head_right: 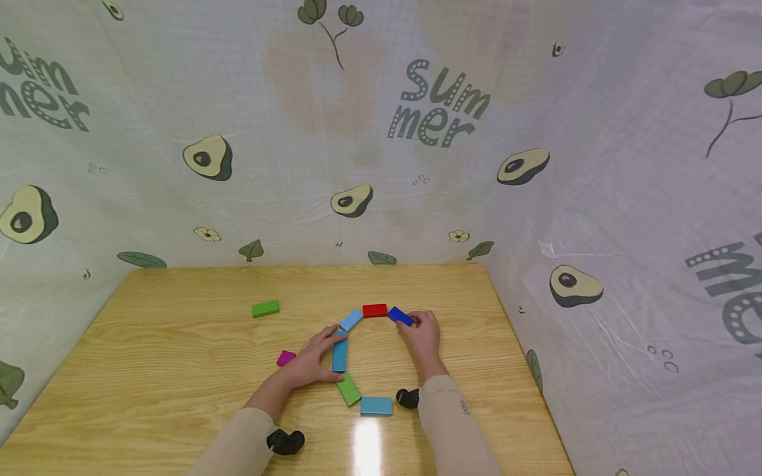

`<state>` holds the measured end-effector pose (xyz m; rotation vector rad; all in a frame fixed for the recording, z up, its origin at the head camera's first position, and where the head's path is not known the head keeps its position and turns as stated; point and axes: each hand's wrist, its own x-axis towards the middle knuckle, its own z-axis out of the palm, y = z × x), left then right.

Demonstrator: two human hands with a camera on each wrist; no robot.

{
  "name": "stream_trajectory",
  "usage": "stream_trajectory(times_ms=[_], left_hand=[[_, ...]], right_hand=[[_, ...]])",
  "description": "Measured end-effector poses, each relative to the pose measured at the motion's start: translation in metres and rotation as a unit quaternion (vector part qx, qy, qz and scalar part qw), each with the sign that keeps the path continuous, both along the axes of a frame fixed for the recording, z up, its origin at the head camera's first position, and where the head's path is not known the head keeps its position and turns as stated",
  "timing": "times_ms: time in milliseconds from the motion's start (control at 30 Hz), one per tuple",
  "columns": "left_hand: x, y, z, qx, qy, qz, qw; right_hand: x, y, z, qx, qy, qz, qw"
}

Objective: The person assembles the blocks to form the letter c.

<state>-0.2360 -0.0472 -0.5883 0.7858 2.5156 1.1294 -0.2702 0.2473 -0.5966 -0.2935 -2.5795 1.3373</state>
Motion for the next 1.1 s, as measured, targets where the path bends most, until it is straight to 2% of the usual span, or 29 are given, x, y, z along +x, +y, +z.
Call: stream_trajectory(times_ms=[600, 833, 933, 1100], left_hand=[[0.0021, 0.0031, 0.0057, 0.001, -0.002, 0.005, 1.0000], [0.0015, 0.0028, 0.0036, 0.004, -0.011, 0.013, 0.9998], [0.0015, 0.0033, 0.0022, 0.006, -0.005, 0.019, 0.9998], [0.0035, 0.0044, 0.0007, 0.032, -0.011, 0.058, 0.9977]], right_hand=[[0.0033, 0.0012, 0.0054, 0.003, -0.004, -0.003, 1.0000], [0.0044, 0.0016, 0.0068, -0.005, -0.003, 0.000, 1.0000], [0.0047, 0.0019, 0.0066, -0.016, -0.002, 0.003, 0.9999], [0.0047, 0.0069, 0.0055, -0.043, -0.021, 0.025, 0.9986]])
